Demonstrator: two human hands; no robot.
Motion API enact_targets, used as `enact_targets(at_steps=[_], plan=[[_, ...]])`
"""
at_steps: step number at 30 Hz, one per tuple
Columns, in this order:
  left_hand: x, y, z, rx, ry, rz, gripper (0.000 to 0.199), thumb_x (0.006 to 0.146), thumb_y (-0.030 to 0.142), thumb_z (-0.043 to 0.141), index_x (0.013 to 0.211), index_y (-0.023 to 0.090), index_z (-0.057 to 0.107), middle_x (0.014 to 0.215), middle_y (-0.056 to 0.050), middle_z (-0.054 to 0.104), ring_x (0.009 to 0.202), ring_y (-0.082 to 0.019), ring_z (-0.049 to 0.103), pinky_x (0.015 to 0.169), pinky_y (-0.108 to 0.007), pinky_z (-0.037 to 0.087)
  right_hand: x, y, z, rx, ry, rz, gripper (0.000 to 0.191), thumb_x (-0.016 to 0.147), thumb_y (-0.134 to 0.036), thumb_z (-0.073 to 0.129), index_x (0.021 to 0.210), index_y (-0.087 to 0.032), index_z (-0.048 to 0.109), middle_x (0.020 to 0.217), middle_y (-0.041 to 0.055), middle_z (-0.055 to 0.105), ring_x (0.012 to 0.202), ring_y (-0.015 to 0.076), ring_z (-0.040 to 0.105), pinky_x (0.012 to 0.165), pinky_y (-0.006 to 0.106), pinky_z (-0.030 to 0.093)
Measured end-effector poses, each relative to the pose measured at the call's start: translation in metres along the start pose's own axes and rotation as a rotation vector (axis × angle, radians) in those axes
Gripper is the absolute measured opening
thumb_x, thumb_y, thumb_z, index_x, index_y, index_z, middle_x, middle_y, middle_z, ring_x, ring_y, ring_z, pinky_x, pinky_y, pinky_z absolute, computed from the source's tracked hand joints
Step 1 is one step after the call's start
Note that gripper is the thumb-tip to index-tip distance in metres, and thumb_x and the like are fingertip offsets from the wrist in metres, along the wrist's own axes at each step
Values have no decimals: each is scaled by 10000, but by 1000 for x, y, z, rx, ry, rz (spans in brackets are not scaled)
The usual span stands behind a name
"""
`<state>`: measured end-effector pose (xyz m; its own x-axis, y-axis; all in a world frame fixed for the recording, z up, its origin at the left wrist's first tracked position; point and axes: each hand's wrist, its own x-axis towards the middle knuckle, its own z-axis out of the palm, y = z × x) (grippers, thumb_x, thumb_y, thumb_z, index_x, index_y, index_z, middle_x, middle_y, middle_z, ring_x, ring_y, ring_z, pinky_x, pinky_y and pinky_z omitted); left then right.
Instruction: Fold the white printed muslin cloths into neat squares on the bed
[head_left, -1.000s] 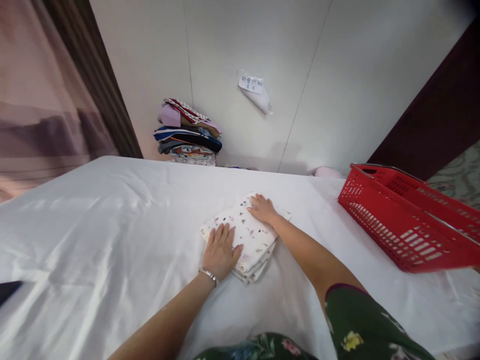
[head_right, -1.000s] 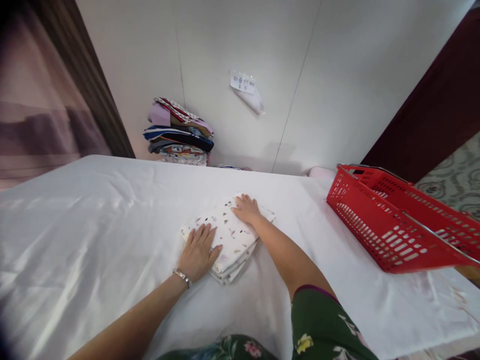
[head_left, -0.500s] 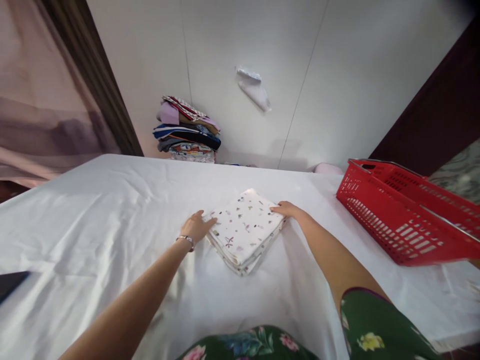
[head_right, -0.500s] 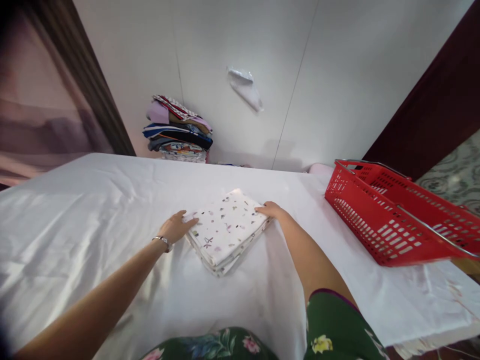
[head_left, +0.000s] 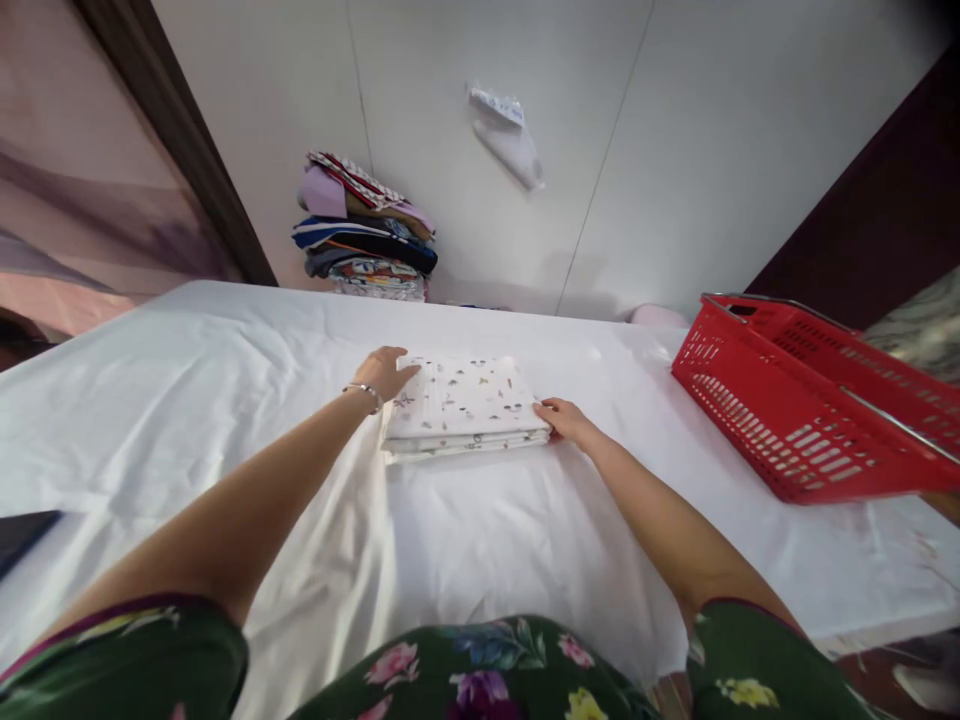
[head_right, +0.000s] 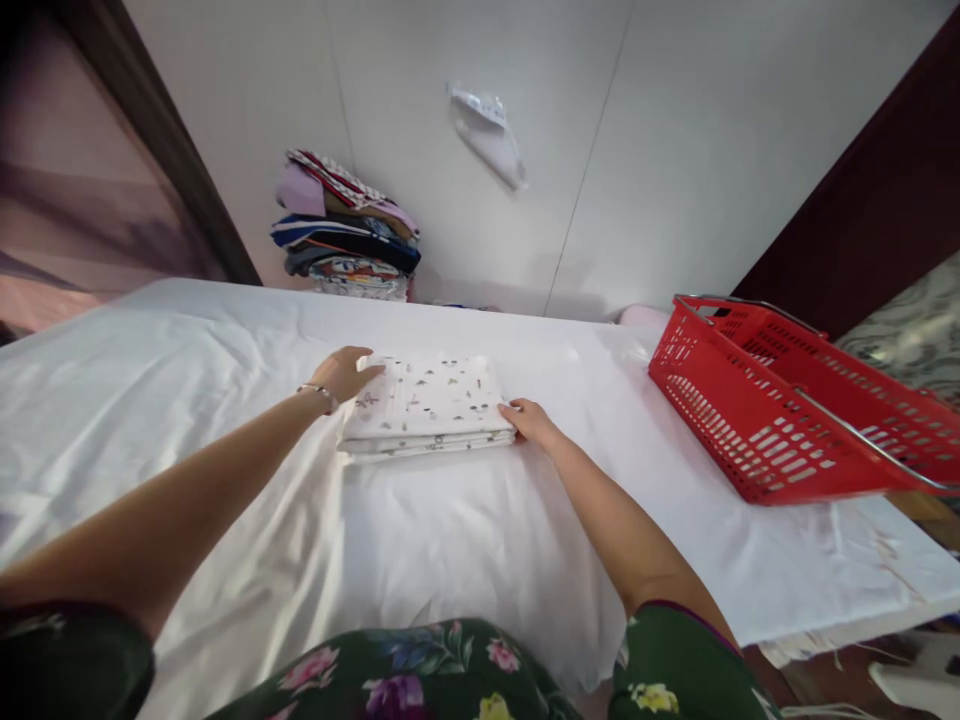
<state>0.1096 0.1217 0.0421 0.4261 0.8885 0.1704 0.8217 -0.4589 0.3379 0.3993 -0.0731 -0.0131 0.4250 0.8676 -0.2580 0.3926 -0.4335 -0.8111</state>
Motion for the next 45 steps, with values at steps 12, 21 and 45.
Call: enact_targets(at_steps=[12,21,45], plan=[[-119,-11,19,-18,1,460,350,832,417,438,1041,219,637,1100,-80,630,1049,-249,558,886,-414,444,-39,18,-8,-315,122,-702,319,761,-183,529,1062,-217,628,1118,53,566,928,155,561,687,248,482],[-118,-2,23,64,17,429,226,796,284,485,973,233,617,1025,-72,627,1005,-241,550,876,-396,408,-34,15,-6,-594,153,-740,293,823,-147,469,1074,-201,612,1112,66,560,1043,170,507,910,296,415],[-99,20,26,4,-32,393,267,859,317,427,944,218,660,947,-47,641,909,-180,564,838,-310,432,-25,-27,36,-685,96,-913,231,907,-227,426,980,-195,643,936,77,601,873,191,499,789,304,388]])
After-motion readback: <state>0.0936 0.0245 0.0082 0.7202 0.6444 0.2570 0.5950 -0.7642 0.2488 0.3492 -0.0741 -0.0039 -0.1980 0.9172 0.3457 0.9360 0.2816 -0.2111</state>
